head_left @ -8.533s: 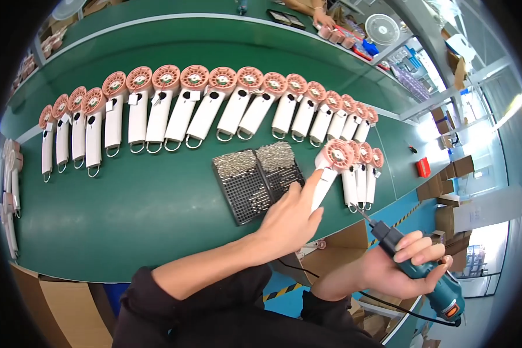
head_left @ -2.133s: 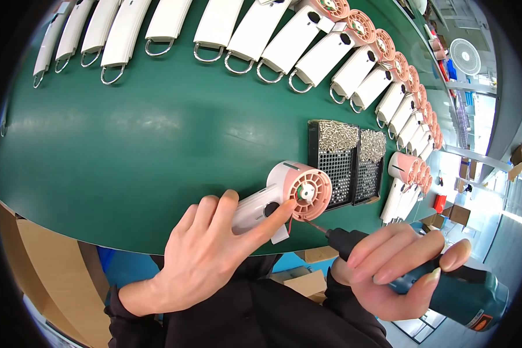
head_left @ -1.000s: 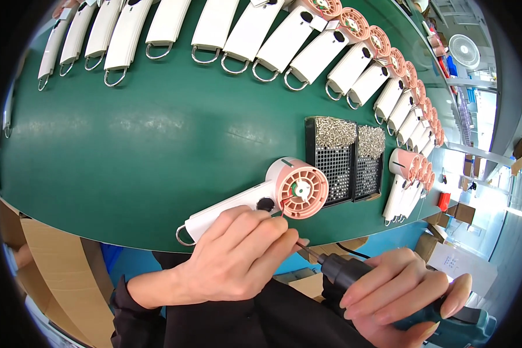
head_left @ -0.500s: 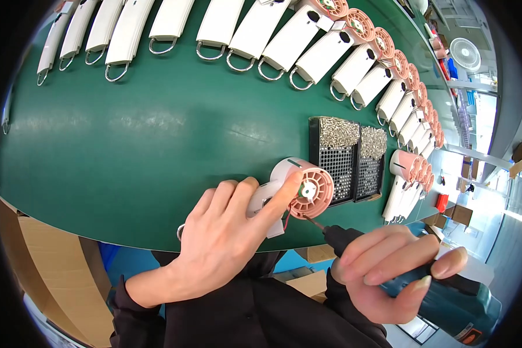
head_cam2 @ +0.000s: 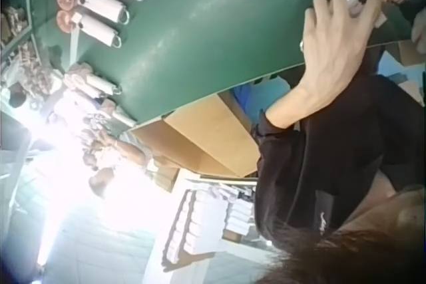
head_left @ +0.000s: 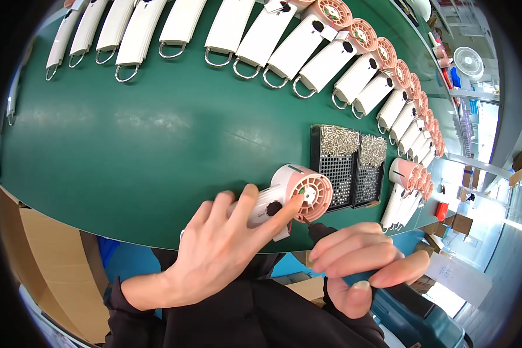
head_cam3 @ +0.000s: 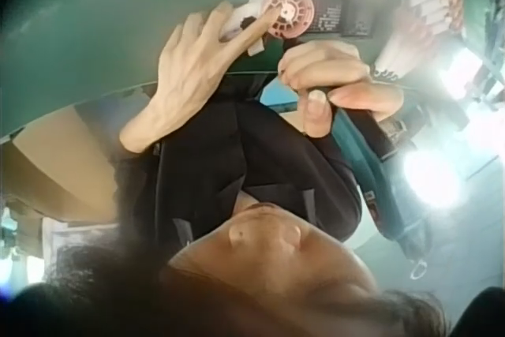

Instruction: The person assembles handheld fans by picking up screws from a tray and driving them into each fan casing using an electric screwdriver, then placing the fans along the assembly line.

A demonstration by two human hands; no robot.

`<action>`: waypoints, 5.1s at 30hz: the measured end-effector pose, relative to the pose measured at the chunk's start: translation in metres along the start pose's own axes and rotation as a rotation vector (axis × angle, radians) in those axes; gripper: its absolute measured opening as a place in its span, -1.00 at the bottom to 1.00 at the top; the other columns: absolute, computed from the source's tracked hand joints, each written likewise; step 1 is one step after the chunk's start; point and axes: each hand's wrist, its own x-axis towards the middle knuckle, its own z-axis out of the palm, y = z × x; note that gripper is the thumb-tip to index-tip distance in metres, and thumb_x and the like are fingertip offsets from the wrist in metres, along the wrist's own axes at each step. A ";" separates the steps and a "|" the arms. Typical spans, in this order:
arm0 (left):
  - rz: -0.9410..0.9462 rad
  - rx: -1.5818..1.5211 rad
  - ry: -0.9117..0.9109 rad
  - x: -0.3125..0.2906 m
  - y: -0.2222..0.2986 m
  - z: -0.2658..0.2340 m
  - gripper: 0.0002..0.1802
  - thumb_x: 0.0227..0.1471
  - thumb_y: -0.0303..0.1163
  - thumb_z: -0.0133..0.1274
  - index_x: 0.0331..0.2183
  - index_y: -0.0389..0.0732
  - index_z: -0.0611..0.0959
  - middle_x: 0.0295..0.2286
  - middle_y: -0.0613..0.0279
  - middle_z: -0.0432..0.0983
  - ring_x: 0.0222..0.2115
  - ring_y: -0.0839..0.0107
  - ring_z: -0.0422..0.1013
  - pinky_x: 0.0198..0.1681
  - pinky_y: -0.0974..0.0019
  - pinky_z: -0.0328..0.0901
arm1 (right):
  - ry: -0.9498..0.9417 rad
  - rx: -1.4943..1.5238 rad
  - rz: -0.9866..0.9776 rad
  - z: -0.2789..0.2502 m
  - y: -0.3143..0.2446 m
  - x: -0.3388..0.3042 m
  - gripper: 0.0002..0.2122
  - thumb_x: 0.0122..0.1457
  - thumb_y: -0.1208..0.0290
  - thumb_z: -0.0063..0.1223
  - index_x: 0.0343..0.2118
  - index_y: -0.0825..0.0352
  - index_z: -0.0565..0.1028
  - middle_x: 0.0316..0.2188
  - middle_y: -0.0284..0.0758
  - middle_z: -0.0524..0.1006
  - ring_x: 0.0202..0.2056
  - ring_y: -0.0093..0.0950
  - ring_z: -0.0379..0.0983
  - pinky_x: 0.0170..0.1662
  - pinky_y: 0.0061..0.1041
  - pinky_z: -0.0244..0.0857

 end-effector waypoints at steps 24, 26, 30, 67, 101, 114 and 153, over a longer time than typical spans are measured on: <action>0.084 0.046 -0.123 0.002 0.005 -0.001 -0.32 -0.25 -0.47 0.12 0.01 0.19 0.51 -0.29 0.19 0.31 -0.52 0.39 0.24 -0.49 0.39 0.22 | 0.519 -0.083 0.060 -0.060 0.001 -0.025 -0.80 0.23 0.46 -0.20 -0.14 0.27 0.12 -0.62 -0.23 0.36 -0.76 -0.39 0.28 -0.71 -0.39 0.29; 0.087 0.042 -0.127 0.003 0.005 0.000 -0.32 -0.26 -0.48 0.12 0.01 0.19 0.51 -0.29 0.19 0.31 -0.51 0.39 0.24 -0.49 0.39 0.23 | 0.529 -0.095 0.075 -0.061 0.003 -0.025 -0.80 0.23 0.45 -0.18 -0.15 0.26 0.12 -0.62 -0.23 0.36 -0.76 -0.39 0.28 -0.71 -0.39 0.29; 0.079 0.030 -0.136 0.002 0.004 0.000 -0.29 -0.29 -0.51 0.10 0.01 0.18 0.51 -0.28 0.19 0.30 -0.51 0.39 0.24 -0.48 0.39 0.23 | 0.547 -0.111 0.128 -0.059 0.005 -0.025 -0.80 0.22 0.43 -0.12 -0.22 0.24 0.11 -0.63 -0.25 0.35 -0.75 -0.39 0.29 -0.70 -0.39 0.29; 0.045 -0.079 -0.131 0.000 0.000 -0.008 -0.32 -0.25 -0.47 0.10 0.02 0.15 0.50 -0.27 0.17 0.34 -0.48 0.34 0.27 -0.43 0.36 0.30 | 0.324 -0.008 -0.044 0.004 -0.009 0.029 -0.83 0.22 0.41 -0.31 -0.17 0.34 0.15 -0.63 -0.24 0.27 -0.81 -0.45 0.16 -0.73 -0.47 0.21; 0.104 0.034 -0.111 0.004 0.008 -0.014 -0.36 -0.31 -0.43 0.09 -0.04 0.19 0.55 -0.26 0.15 0.36 -0.50 0.37 0.27 -0.49 0.40 0.24 | -0.019 0.088 -0.155 -0.017 0.007 0.023 -0.69 0.04 0.50 0.01 -0.22 0.32 0.14 -0.65 -0.26 0.41 -0.77 -0.43 0.39 -0.72 -0.46 0.41; 0.034 0.044 -0.141 0.014 0.006 -0.011 -0.32 -0.31 -0.57 0.08 -0.02 0.02 0.53 -0.26 0.06 0.35 -0.48 0.30 0.31 -0.45 0.32 0.29 | 0.695 -0.137 -0.312 -0.085 -0.006 0.008 -0.81 0.22 0.46 -0.37 -0.12 0.35 0.16 -0.64 -0.20 0.33 -0.82 -0.41 0.23 -0.79 -0.47 0.22; 0.024 0.017 -0.084 0.017 -0.007 -0.003 -0.23 -0.35 -0.60 0.08 0.02 0.11 0.50 -0.27 0.16 0.34 -0.52 0.37 0.25 -0.48 0.37 0.26 | 0.422 -0.083 -0.271 -0.038 -0.003 0.032 -0.78 0.17 0.39 -0.23 -0.19 0.38 0.19 -0.66 -0.27 0.24 -0.84 -0.49 0.08 -0.77 -0.53 0.11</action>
